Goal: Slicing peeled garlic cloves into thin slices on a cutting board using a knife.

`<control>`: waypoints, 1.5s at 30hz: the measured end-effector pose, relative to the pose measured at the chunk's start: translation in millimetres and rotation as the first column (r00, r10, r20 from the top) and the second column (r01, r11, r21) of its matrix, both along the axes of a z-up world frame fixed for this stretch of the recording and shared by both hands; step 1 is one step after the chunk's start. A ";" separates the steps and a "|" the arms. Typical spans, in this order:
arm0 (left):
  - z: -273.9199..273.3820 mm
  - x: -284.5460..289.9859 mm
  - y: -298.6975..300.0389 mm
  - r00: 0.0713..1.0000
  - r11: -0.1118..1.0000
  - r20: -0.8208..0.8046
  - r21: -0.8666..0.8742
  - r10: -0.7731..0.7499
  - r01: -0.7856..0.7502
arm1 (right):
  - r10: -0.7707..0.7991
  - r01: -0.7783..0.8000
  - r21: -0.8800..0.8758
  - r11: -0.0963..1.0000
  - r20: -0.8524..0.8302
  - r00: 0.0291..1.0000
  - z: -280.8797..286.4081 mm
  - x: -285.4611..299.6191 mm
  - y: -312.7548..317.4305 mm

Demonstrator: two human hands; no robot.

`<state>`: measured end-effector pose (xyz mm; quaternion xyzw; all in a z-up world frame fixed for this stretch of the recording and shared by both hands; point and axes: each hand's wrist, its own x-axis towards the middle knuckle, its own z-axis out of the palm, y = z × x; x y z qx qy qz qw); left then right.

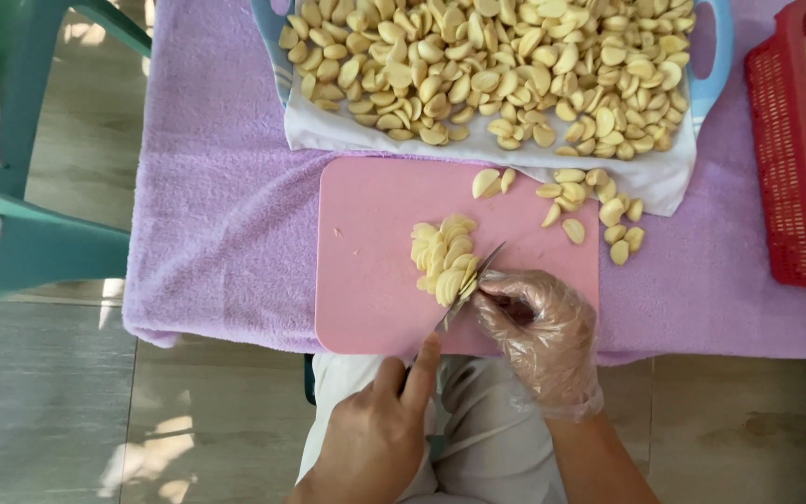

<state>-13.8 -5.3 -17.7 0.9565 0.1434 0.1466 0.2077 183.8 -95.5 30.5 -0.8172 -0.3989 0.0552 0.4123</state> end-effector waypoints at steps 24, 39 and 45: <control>-14.6 -0.8 12.9 0.968 0.675 -0.181 -0.695 0.171 -0.249 | 0.130 -0.102 0.255 0.961 -0.098 0.987 -1.3 -1.7 12.1; -17.2 -4.8 10.4 0.962 0.695 -0.201 -0.666 0.183 -0.271 | 0.088 -0.091 0.037 0.995 0.095 0.992 48.3 141.5 9.5; -23.9 -5.9 15.0 0.983 0.703 -0.126 -0.687 0.135 -0.185 | 0.096 -0.108 0.034 0.994 0.257 0.962 -17.6 139.0 -16.2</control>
